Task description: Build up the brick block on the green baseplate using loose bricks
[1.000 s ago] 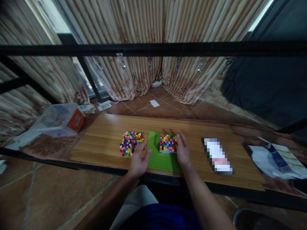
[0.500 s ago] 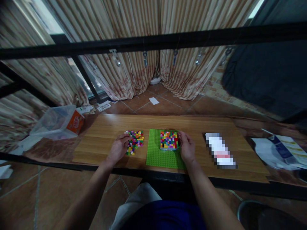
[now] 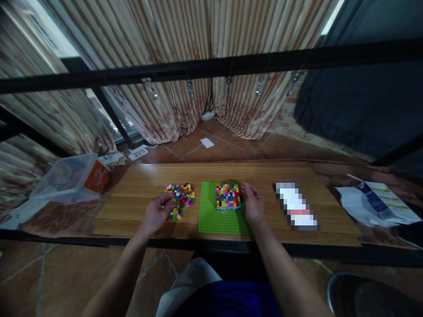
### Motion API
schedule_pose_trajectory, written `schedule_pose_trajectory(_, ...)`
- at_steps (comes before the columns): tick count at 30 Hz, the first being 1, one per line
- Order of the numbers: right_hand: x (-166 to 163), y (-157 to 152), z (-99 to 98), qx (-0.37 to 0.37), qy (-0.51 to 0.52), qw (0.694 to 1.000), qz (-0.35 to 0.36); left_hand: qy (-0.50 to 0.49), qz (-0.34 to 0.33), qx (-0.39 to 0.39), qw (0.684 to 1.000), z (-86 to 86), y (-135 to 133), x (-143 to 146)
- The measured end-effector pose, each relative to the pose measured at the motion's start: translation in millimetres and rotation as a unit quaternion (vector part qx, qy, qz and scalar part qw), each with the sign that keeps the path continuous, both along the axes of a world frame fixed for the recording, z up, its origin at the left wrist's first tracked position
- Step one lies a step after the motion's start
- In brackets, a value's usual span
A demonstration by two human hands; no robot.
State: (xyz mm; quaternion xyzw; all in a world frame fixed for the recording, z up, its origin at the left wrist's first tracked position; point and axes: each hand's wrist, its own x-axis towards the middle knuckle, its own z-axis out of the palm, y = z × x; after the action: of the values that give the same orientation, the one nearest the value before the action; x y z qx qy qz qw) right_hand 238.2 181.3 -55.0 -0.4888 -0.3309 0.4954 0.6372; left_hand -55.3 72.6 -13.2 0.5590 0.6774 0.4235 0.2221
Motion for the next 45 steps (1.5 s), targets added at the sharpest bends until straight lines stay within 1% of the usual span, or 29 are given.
schedule_pose_trajectory(2, -2, -10, 16.2, 0.023, -0.097, 0.995, -0.029, -0.095, 0.004, 0.0, 0.995, 4.3, -3, 10)
schedule_pose_trajectory(3, -5, -18, 26.7, 0.051, -0.161, 0.985, -0.036, -0.134, 0.002, 0.001, 0.991, 6.5, -4, 15)
schedule_pose_trajectory(5, -17, -35, 49.4, 0.113, -0.243, 0.964, -0.005, -0.179, -0.014, 0.003, 0.984, 10.6, -5, 27)
schedule_pose_trajectory(7, -36, -52, 68.1, 0.157, -0.291, 0.938, 0.102, -0.187, -0.033, 0.004, 0.982, 12.7, -4, 37)
schedule_pose_trajectory(8, -48, -59, 73.8, 0.175, -0.311, 0.921, 0.154, -0.183, -0.038, 0.004, 0.982, 12.5, -3, 41)
schedule_pose_trajectory(9, -59, -65, 76.6, 0.187, -0.33, 0.903, 0.203, -0.176, -0.04, 0.004, 0.984, 11.4, -2, 44)
schedule_pose_trajectory(10, -69, -68, 76.5, 0.189, -0.339, 0.892, 0.232, -0.167, -0.038, 0.004, 0.985, 9.6, 0, 46)
schedule_pose_trajectory(13, -92, -71, 64.7, 0.157, -0.353, 0.886, 0.255, -0.145, -0.039, 0.004, 0.989, 2.1, 1, 47)
schedule_pose_trajectory(17, -99, -69, 44.7, 0.148, -0.322, 0.891, 0.284, -0.151, -0.054, 0.003, 0.987, -4.2, -2, 47)
schedule_pose_trajectory(20, -97, -71, 36.8, 0.139, -0.279, 0.908, 0.28, -0.199, -0.046, -0.011, 0.979, -5.3, -6, 53)
schedule_pose_trajectory(25, -93, -81, 36.7, 0.101, -0.183, 0.941, 0.267, -0.32, -0.057, -0.067, 0.943, -1.4, -8, 64)
schedule_pose_trajectory(28, -87, -85, 41.6, 0.061, -0.113, 0.959, 0.253, -0.348, -0.061, -0.088, 0.931, 2.6, -6, 71)
schedule_pose_trajectory(32, -64, -84, 48.4, 0.018, -0.071, 0.977, 0.2, -0.337, -0.057, -0.081, 0.936, 0.5, -3, 81)
schedule_pose_trajectory(37, -23, -69, 57.2, -0.012, 0.013, 0.987, 0.157, -0.283, -0.078, -0.053, 0.954, -14.5, -2, 95)
schedule_pose_trajectory(41, 2, -51, 69.9, -0.049, 0.075, 0.984, 0.155, -0.232, -0.085, -0.036, 0.968, -23.3, -3, 99)
schedule_pose_trajectory(45, 14, -37, 81.0, -0.054, 0.081, 0.983, 0.155, -0.194, -0.085, -0.014, 0.977, -28.9, -4, 97)
